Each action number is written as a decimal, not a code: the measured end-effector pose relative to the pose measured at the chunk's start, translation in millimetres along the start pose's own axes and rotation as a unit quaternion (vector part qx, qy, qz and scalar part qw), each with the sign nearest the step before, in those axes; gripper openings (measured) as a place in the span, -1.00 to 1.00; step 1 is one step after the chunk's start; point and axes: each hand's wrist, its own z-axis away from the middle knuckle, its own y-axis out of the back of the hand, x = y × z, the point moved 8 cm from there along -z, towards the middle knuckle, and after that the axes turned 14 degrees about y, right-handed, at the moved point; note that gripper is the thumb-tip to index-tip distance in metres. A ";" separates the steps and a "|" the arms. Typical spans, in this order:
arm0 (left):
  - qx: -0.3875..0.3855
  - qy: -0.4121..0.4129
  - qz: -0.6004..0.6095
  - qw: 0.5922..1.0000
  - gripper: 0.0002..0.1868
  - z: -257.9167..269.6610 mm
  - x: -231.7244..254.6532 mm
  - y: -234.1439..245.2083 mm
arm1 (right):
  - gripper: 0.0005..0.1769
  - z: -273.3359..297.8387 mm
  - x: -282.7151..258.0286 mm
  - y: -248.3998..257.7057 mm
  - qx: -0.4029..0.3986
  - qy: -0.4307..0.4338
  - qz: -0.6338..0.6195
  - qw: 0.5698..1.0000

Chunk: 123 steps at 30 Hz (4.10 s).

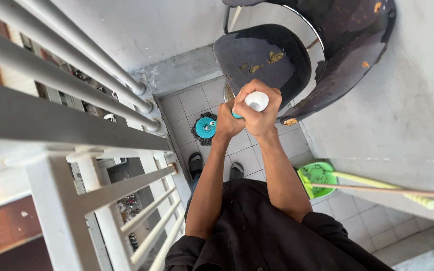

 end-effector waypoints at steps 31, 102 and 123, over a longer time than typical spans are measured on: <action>0.107 0.046 -0.034 0.993 -0.68 52.8 -21.3 15.5 | -0.86 37.1 -19.1 -27.7 -0.088 0.033 -0.109 0.990; 0.047 -0.002 0.006 0.999 -0.70 32.2 -15.5 28.5 | -0.83 34.0 -8.0 -48.8 -0.062 -0.030 -0.038 0.997; 0.070 0.017 -0.005 0.997 -0.60 47.1 -17.2 95.1 | -0.85 39.8 3.9 -86.6 -0.001 -0.026 -0.203 0.979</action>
